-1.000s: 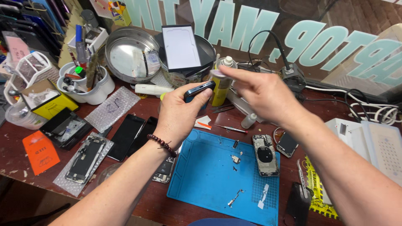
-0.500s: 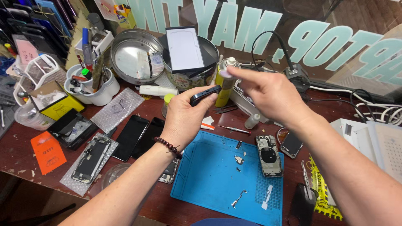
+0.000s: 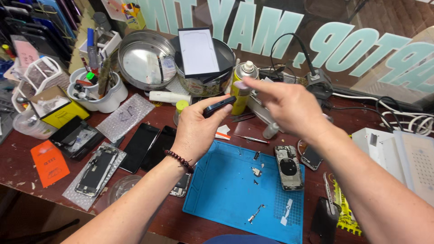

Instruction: The person handles a smartphone at a repair bench, powering it on and tapping through its screens to test it. They then spray cleaning solution, wipe the phone with a cloth, and use a screwdriver to work on the phone's screws before wiping the device again.

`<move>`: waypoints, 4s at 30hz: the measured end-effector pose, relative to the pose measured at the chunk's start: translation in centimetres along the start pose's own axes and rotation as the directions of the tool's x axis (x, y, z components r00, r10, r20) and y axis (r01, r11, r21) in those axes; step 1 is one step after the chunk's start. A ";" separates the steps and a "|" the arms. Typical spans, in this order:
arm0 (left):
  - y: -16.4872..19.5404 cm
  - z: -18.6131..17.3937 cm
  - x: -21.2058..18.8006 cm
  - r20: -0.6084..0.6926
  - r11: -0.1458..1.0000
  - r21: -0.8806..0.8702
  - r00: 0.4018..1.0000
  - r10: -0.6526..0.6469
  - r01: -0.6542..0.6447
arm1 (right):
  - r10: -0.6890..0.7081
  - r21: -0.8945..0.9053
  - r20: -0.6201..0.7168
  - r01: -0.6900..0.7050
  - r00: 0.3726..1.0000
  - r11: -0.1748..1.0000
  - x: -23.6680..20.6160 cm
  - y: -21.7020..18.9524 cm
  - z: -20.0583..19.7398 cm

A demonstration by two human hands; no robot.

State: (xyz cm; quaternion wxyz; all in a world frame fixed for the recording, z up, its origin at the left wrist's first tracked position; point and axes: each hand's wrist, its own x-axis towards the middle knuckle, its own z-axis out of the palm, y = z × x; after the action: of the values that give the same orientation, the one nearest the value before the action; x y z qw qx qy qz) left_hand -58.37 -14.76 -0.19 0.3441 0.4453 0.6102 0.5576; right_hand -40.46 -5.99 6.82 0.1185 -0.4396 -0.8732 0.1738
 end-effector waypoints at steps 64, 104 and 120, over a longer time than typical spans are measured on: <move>-3.0 -7.5 1.2 0.380 0.177 -0.901 0.918 -0.116 0.396 | 0.468 0.637 0.639 -0.761 0.611 0.124 3.4 5.2 19.5; -4.5 -6.7 -1.0 0.576 0.051 -0.807 0.804 -0.146 0.588 | 0.262 0.771 0.636 -0.588 0.726 -0.244 3.3 9.5 15.0; -3.2 -0.8 0.2 0.618 0.014 -0.784 0.783 -0.065 0.620 | 0.207 0.749 0.230 -0.309 0.951 0.586 -0.2 1.7 6.7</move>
State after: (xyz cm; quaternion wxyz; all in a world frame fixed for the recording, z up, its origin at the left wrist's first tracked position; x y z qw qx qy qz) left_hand -59.66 -14.83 -3.20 0.7955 0.0416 0.0887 0.5980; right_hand -41.49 -6.59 -0.01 0.2182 -0.4561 -0.6441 0.5740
